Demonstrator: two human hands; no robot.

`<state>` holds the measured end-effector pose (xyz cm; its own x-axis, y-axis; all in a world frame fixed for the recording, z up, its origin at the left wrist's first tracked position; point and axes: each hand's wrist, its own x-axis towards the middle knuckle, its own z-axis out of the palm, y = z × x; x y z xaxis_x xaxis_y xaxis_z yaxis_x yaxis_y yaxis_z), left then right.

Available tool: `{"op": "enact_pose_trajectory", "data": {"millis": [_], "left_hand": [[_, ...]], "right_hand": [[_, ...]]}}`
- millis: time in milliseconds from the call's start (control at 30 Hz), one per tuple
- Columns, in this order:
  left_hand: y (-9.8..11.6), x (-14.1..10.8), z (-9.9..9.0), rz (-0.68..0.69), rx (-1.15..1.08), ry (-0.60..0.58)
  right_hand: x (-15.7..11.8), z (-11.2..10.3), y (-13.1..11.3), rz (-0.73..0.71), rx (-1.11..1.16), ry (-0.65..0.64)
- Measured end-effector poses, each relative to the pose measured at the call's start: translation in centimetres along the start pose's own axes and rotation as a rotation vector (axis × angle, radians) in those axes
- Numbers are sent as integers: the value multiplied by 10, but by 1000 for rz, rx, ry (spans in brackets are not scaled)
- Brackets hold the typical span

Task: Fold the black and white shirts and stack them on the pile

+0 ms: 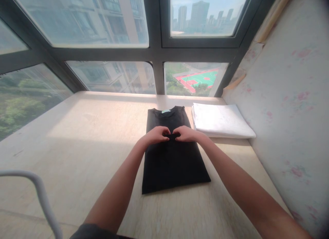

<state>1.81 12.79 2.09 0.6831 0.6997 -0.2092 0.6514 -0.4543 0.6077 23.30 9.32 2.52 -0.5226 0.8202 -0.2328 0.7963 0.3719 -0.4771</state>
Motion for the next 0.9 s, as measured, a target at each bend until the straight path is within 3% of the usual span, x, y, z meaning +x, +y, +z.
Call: {"op": "enact_pose_trajectory", "data": {"millis": [133,367,500,733,900], "left_hand": [[6,-6,5,-47,118,77],[3,-5,15,-212,306,108],[-5,-8,3,-256,332,47],[-16,-19,-29,-222,271,-169],[-23,-20,-30,-207,251,-204]], "right_hand": [[3,11,5,-73,-5,92],[2,35,3,-11,-191,190],[-7,35,2,27,-263,228],[-8,34,7,91,-312,232],[-4,24,8,114,-313,179]]}}
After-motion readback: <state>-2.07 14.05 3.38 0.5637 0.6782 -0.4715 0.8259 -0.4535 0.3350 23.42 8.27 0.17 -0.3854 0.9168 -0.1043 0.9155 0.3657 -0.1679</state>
